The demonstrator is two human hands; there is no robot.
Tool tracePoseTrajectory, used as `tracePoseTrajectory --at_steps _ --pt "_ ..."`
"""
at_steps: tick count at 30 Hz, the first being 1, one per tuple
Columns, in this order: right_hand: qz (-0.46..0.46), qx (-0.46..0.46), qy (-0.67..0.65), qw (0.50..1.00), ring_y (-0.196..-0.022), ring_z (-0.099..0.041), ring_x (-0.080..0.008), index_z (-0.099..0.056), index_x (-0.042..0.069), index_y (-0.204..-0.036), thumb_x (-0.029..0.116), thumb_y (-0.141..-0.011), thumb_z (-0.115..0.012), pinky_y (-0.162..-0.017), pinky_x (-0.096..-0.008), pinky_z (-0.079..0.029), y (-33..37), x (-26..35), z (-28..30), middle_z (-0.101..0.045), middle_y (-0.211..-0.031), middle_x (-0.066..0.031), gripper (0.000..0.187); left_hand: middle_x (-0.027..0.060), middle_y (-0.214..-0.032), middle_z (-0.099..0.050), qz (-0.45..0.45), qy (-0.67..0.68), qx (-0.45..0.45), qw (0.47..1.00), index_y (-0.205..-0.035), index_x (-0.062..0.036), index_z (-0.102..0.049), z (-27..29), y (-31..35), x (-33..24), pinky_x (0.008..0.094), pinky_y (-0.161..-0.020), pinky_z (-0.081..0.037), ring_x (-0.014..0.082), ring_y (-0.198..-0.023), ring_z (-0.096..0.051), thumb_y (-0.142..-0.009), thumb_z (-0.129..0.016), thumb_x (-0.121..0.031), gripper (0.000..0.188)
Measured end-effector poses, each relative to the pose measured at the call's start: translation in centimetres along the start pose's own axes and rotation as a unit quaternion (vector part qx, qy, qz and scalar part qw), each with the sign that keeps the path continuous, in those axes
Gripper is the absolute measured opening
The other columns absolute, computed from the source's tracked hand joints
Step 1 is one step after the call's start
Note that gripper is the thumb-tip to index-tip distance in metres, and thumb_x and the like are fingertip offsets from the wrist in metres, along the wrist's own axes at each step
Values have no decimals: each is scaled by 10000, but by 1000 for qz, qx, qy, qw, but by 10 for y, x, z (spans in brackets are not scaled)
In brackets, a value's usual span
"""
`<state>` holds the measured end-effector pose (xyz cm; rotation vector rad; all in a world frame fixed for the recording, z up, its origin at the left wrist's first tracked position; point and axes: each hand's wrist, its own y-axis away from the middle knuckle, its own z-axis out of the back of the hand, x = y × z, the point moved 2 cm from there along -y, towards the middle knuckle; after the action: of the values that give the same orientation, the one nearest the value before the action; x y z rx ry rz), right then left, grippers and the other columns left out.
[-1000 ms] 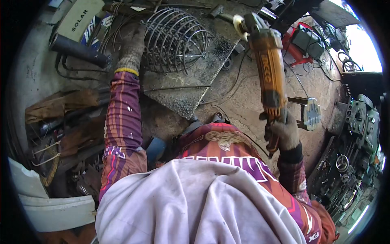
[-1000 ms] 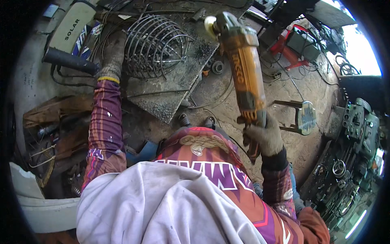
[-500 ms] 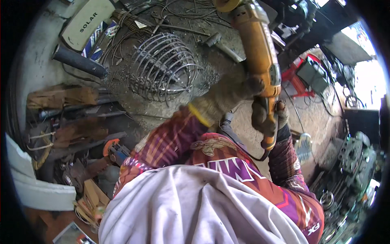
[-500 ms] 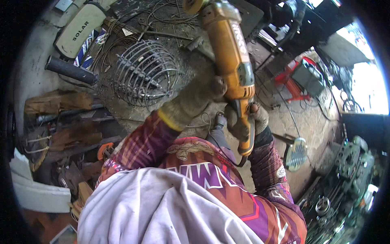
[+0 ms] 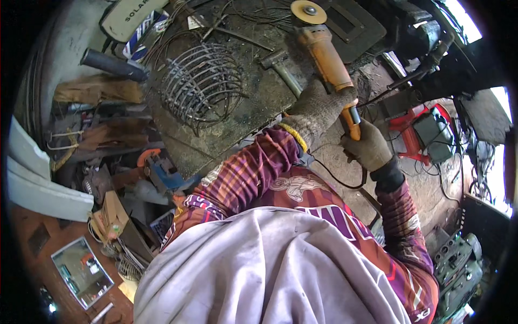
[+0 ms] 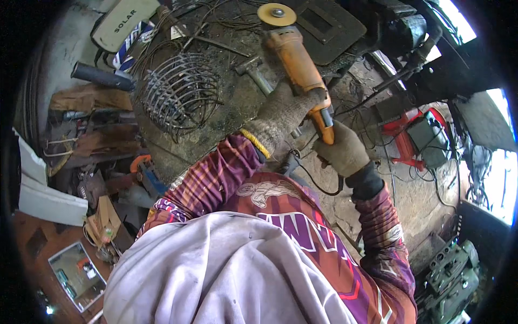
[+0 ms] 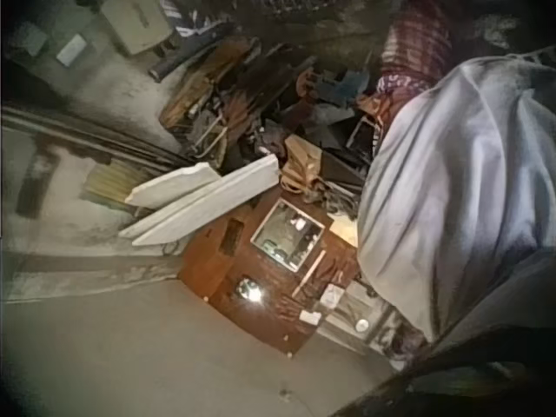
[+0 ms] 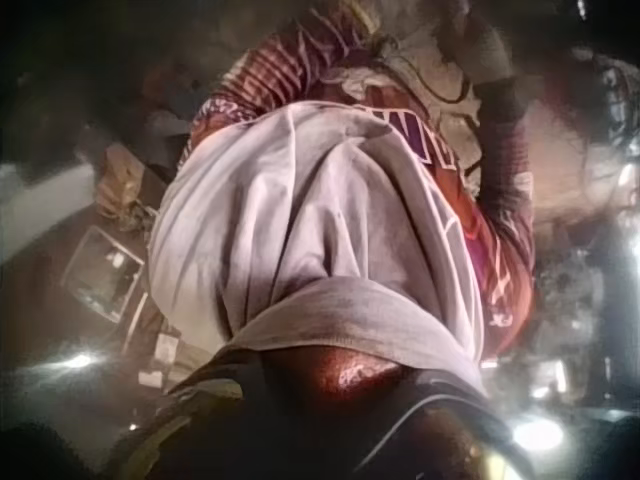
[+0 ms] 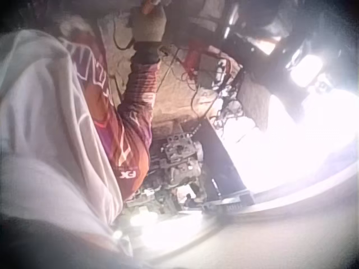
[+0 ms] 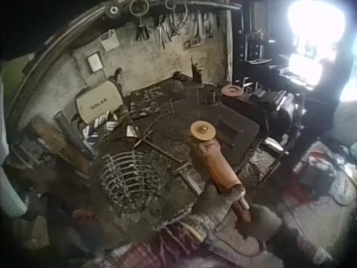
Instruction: The person positions metal rods on a round frame, uses a welding tool to fuse them together, and then smooths the welds with an angle grinder before using a hammer.
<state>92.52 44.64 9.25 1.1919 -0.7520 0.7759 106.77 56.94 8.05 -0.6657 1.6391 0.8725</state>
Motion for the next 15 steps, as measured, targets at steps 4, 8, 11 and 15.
tracePoseTrajectory --at_steps 4,8,11,15 --pt "-8 -7 25 1000 -586 -638 -137 -581 -51 -1221 70 -892 -687 -494 -301 -529 -26 -16 26 -626 -770 -62 366 80 -1009 -705 70 -279 33 957 -1273 -8 -593 7 26 -33 320 -827 -555 202 -934 -693 -911 -740 -479 612" --pt "73 -21 208 975 -732 -688 -195 -612 -22 -1204 185 -865 -732 -666 -354 -553 -50 -20 41 -682 -847 -110 415 79 -1011 -686 -25 -296 180 938 -1258 23 -616 36 66 -41 309 -798 -545 159 -885 -663 -971 -697 -411 527" --pt "68 -3 183 981 -802 -701 -206 -620 -14 -1191 217 -845 -751 -722 -364 -546 -56 -17 44 -704 -879 -130 436 52 -965 -694 -11 -169 145 975 -1230 17 -637 71 101 -54 308 -770 -545 143 -864 -664 -996 -695 -317 412" --pt "31 18 212 977 -792 -700 -217 -619 -24 -1187 208 -843 -760 -720 -368 -549 -57 1 40 -707 -889 -136 438 50 -981 -698 14 -127 -47 991 -1241 -4 -640 122 125 -64 296 -765 -538 132 -863 -658 -991 -709 -224 339"
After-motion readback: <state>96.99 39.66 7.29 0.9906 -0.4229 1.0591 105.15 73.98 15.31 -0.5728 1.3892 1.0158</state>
